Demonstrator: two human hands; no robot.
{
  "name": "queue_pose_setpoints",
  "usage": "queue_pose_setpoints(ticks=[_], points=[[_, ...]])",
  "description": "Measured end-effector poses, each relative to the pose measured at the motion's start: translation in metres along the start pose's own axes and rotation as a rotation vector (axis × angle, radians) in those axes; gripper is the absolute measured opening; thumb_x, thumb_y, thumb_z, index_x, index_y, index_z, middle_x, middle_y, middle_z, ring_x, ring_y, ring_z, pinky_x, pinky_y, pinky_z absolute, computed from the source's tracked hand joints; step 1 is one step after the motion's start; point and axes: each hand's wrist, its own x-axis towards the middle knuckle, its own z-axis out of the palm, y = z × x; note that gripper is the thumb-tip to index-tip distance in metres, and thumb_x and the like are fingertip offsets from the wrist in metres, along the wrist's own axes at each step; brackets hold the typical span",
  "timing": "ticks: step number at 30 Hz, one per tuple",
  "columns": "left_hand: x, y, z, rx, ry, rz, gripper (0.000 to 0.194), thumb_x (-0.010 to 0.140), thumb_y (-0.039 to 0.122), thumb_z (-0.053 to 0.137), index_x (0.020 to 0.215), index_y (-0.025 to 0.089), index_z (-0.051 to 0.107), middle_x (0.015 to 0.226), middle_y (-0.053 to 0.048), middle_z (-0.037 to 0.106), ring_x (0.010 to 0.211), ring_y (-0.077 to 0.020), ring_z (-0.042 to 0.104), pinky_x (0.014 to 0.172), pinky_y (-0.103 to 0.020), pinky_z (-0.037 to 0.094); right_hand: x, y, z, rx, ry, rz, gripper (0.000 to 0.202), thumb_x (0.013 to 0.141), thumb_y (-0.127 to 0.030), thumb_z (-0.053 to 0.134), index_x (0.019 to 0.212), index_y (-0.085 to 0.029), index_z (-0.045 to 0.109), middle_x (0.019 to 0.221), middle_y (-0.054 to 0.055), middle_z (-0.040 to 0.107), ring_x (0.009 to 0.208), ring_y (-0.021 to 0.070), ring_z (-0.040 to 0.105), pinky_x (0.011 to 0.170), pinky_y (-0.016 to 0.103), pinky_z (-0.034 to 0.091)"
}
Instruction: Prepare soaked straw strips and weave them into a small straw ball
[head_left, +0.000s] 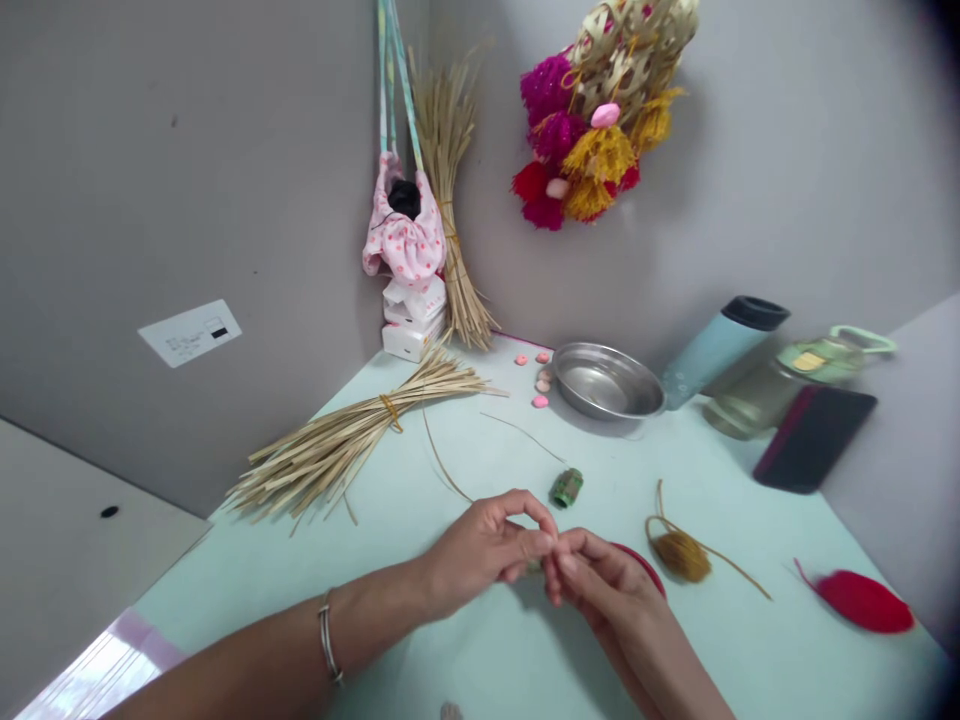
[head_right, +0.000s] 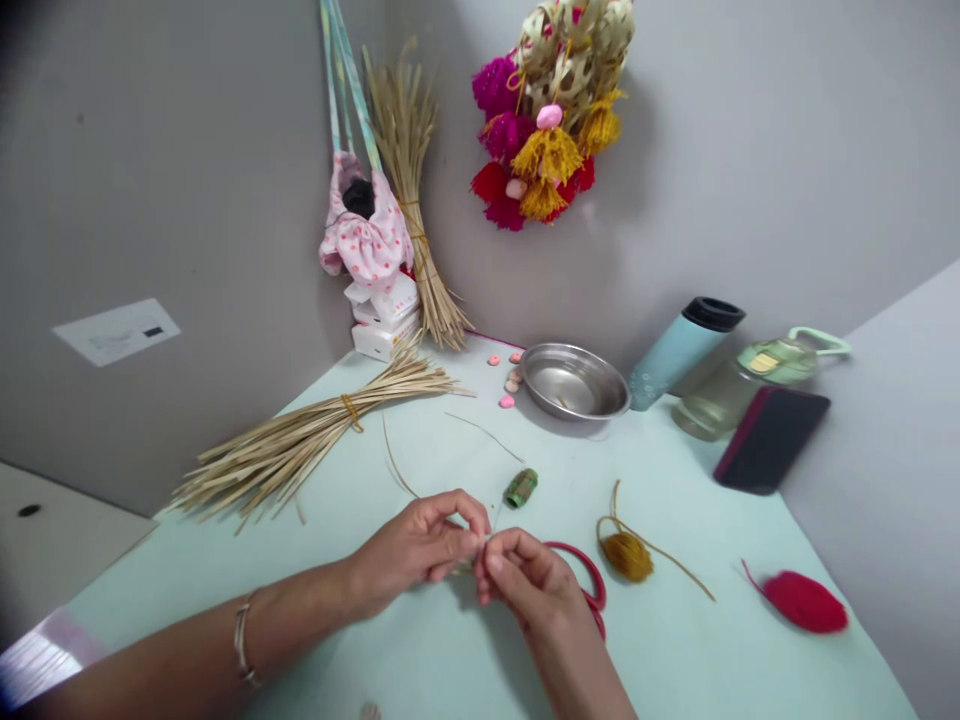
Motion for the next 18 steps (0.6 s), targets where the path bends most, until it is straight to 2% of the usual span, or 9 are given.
queue_pose_setpoints(ticks=[3,7,8,10,12,13,15,18], points=[[0.001,-0.005,0.001,0.091,0.015,0.049,0.027,0.08,0.04,0.073,0.082,0.014,0.065,0.104,-0.004,0.055,0.057,-0.0019,0.049,0.048,-0.018,0.034,0.0,0.0,0.004,-0.051,0.023,-0.012,0.028,0.074,-0.044,0.08,0.083,-0.019,0.069,0.074,0.002,0.067,0.072,0.0166,0.057,0.071,0.027,0.045],[-0.001,-0.008,0.004,0.139,0.066,0.063,0.023,0.079,0.036,0.074,0.079,0.014,0.067,0.109,-0.005,0.055,0.059,-0.0016,0.049,0.049,-0.016,0.037,-0.003,-0.001,0.01,-0.197,0.11,-0.102,0.025,0.076,-0.044,0.078,0.076,-0.02,0.071,0.068,0.001,0.065,0.069,0.0169,0.058,0.066,0.026,0.045],[-0.002,-0.008,0.005,0.142,0.076,0.06,0.024,0.081,0.038,0.072,0.084,0.015,0.067,0.105,-0.004,0.057,0.056,-0.0017,0.049,0.047,-0.016,0.037,-0.004,-0.001,0.009,-0.22,0.111,-0.117,0.026,0.077,-0.045,0.077,0.075,-0.019,0.071,0.068,0.001,0.065,0.069,0.0174,0.058,0.066,0.026,0.046],[-0.003,-0.007,0.005,0.134,0.102,0.045,0.03,0.088,0.045,0.062,0.099,0.017,0.063,0.082,-0.001,0.06,0.047,-0.0028,0.046,0.043,-0.016,0.035,-0.004,-0.002,0.006,-0.251,0.116,-0.126,0.028,0.078,-0.047,0.075,0.076,-0.019,0.071,0.069,0.002,0.067,0.071,0.0181,0.06,0.068,0.027,0.047],[-0.003,-0.005,0.005,0.115,0.115,0.024,0.036,0.093,0.05,0.052,0.109,0.017,0.056,0.059,0.005,0.052,0.041,-0.0056,0.044,0.041,-0.017,0.037,-0.004,-0.003,0.001,-0.278,0.138,-0.119,0.027,0.08,-0.047,0.074,0.078,-0.019,0.071,0.071,0.002,0.068,0.071,0.0176,0.06,0.069,0.027,0.047],[-0.003,-0.004,0.004,0.101,0.11,0.017,0.037,0.094,0.05,0.05,0.11,0.017,0.054,0.055,0.006,0.05,0.042,-0.0073,0.047,0.042,-0.017,0.04,-0.003,-0.003,-0.001,-0.29,0.147,-0.119,0.027,0.08,-0.046,0.073,0.079,-0.02,0.071,0.071,0.002,0.067,0.071,0.0169,0.059,0.068,0.026,0.047],[-0.002,-0.005,0.003,0.072,0.086,0.01,0.036,0.092,0.05,0.054,0.106,0.017,0.054,0.064,0.003,0.055,0.05,-0.0098,0.055,0.046,-0.02,0.047,-0.003,-0.003,-0.005,-0.3,0.147,-0.133,0.026,0.081,-0.046,0.073,0.079,-0.02,0.071,0.07,0.002,0.067,0.068,0.0156,0.058,0.066,0.025,0.046],[-0.001,-0.009,0.002,0.067,0.039,0.012,0.032,0.089,0.047,0.061,0.099,0.017,0.055,0.093,-0.005,0.061,0.056,-0.0082,0.059,0.046,-0.02,0.05,-0.001,0.0,-0.008,-0.285,0.119,-0.142,0.026,0.081,-0.046,0.073,0.078,-0.02,0.071,0.07,0.002,0.067,0.068,0.0157,0.058,0.066,0.026,0.047]])
